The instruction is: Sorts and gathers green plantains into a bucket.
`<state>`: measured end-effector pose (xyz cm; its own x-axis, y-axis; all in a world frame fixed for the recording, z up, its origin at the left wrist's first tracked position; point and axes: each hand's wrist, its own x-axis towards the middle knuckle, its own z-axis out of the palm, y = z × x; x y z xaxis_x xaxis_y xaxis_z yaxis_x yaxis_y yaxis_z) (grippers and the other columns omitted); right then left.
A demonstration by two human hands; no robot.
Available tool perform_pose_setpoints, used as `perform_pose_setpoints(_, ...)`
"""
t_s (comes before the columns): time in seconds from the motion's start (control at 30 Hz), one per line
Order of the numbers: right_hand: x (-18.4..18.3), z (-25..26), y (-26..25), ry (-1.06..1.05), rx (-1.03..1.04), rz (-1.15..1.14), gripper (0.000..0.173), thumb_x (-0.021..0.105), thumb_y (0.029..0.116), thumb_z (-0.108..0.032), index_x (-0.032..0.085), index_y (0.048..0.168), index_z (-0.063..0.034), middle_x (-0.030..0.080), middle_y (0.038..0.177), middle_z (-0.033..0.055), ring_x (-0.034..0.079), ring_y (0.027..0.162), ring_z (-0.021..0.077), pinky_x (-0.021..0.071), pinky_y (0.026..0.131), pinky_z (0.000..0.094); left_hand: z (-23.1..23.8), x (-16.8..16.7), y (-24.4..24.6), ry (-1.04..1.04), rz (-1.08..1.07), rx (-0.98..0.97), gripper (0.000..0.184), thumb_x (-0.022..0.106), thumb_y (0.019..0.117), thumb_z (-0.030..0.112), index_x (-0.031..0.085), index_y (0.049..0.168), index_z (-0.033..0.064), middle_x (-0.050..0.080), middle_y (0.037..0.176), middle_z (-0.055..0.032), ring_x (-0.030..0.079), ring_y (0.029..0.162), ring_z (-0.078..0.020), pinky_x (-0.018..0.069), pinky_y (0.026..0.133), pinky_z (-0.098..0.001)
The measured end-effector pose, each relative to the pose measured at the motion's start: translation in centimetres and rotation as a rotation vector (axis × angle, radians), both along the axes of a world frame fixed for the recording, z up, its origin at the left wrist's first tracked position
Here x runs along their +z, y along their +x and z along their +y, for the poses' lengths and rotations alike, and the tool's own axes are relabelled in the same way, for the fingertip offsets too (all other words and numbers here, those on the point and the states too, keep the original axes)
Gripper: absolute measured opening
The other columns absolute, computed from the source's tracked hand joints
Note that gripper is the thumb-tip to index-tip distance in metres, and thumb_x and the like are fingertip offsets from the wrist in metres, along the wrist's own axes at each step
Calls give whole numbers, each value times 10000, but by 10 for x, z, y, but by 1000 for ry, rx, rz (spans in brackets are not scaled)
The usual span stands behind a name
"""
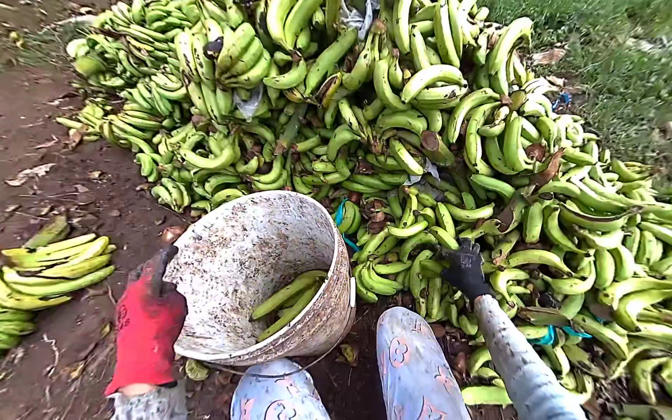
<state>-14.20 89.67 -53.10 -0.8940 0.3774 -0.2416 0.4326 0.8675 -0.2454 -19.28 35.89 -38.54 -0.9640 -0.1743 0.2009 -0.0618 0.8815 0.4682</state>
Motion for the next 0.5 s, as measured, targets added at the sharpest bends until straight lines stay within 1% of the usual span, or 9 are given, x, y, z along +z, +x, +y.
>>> perform_pose_setpoints(0.07,25,-16,12,-47,12,211,391,854,735,-268,780,1119,-261,470,1472,305,396,1376,530,379,1072,684,-2,0,1,-12,9,-16,527,438,1006,-42,505,1504,120,513,1469,-294,505,1340,-510,380,1082,-703)
perform_pose_setpoints(0.13,63,-37,14,-183,8,700,288,896,690,-292,805,947,-198,549,1329,321,474,1295,499,420,1042,636,-2,-1,-3,-20,26,-29,538,453,985,-72,524,1486,110,516,1448,-321,507,1318,-542,376,1056,-732)
perform_pose_setpoints(0.17,89,-53,9,-289,9,953,285,907,652,-283,791,895,-192,534,1304,287,475,1272,444,446,1010,574,-3,-2,-4,-18,36,-26,548,460,975,-81,532,1479,118,517,1445,-320,513,1306,-547,383,1039,-741)
perform_pose_setpoints(0.23,151,-94,-3,-465,88,1327,289,903,674,-284,752,912,-223,503,1352,177,464,1320,298,488,1017,404,-2,-2,-2,-24,31,-15,556,460,974,-71,536,1479,149,518,1456,-294,517,1308,-529,387,1035,-743)
perform_pose_setpoints(0.3,204,-132,-13,-696,312,1467,297,856,732,-185,723,998,-165,510,1348,155,449,1328,261,462,1039,366,4,2,5,-27,21,1,550,464,986,-53,529,1488,161,522,1454,-289,525,1297,-529,388,1025,-750)
perform_pose_setpoints(0.33,218,-142,-15,-834,469,1407,303,829,753,-140,730,1040,-132,553,1337,158,470,1307,262,455,1033,381,7,4,7,-19,16,13,548,464,991,-46,521,1494,165,520,1455,-289,527,1295,-526,388,1027,-748)
perform_pose_setpoints(0.4,207,-136,-20,-1000,717,1047,347,791,836,-152,736,1178,-125,474,1499,154,496,1342,237,519,1027,352,14,10,10,4,7,49,556,463,1005,-22,490,1522,179,534,1445,-292,535,1296,-520,386,1039,-739)
perform_pose_setpoints(0.43,178,-129,-26,-997,688,872,359,788,868,-147,730,1222,-126,463,1538,133,546,1312,217,559,992,353,15,11,11,15,10,61,560,465,1007,-13,477,1533,182,549,1428,-294,539,1293,-517,388,1040,-730)
perform_pose_setpoints(0.5,85,-124,-42,-755,417,474,504,869,813,-208,690,1278,-133,611,1387,124,662,1139,258,599,891,451,15,9,12,13,13,69,562,466,1009,-9,475,1534,192,563,1408,-297,537,1294,-522,386,1044,-729)
